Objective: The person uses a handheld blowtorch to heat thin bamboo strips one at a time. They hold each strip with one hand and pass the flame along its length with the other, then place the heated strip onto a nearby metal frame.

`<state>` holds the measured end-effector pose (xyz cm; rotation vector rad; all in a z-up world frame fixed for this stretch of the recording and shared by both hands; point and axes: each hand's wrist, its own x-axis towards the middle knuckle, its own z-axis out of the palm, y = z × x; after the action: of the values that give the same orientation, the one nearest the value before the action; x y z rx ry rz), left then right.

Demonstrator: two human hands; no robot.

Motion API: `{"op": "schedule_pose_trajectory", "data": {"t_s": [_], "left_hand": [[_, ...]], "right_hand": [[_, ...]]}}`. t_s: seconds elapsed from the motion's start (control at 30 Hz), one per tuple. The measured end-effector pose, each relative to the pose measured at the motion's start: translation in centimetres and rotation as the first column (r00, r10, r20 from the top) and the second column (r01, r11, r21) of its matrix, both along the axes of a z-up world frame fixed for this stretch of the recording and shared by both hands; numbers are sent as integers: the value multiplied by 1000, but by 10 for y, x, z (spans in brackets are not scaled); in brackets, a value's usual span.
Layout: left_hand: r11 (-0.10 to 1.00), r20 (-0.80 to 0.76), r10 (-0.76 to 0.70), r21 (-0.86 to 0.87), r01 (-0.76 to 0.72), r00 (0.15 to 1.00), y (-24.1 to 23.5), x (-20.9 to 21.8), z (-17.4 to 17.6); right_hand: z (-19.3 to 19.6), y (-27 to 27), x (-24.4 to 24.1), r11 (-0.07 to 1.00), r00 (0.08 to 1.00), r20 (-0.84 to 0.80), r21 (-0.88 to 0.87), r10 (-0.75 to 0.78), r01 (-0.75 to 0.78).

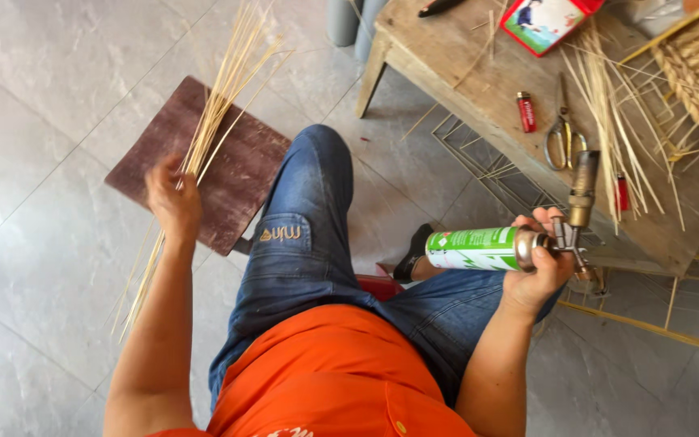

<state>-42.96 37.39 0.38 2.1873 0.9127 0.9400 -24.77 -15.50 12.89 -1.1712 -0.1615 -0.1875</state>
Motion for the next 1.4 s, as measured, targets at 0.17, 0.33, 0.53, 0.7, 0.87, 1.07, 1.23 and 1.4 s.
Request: {"op": "schedule_pose_trajectory", "data": {"t_s": [0.17, 0.33, 0.53, 0.7, 0.87, 1.07, 1.23, 1.4], "left_hand": [[976, 93, 178, -144, -164, 980, 62, 12, -24], [971, -386, 151, -114, -210, 910, 51, 45, -34], [988, -458, 147, 18, -156, 877, 31, 57, -41], [982, -501, 165, 1, -191, 849, 36, 59, -47], [985, -216, 170, 5, -173, 961, 36, 55, -29], [999, -348, -32, -44, 17, 937, 5, 73, 9], [995, -190, -88, -55, 79, 978, -23, 71, 40], [984, 5, -109, -144, 109, 994, -38, 58, 65]], "right_hand": [[1, 1, -6, 1000, 1000, 25, -11, -4, 5], [4, 1, -13, 1000, 1000, 9, -1, 17, -17], [1, -3, -14, 999, 1000, 15, -46, 4, -3], [-2, -5, -11, 999, 1000, 13, -46, -6, 7], [-2, -5, -12, 998, 1000, 11, -54, -14, 14], [-1, -4, -11, 998, 1000, 2, -52, -23, 23], [-3, -7, -11, 999, 999, -2, -40, -35, 35], [-4, -10, -11, 998, 999, -14, -44, -34, 33]]}}
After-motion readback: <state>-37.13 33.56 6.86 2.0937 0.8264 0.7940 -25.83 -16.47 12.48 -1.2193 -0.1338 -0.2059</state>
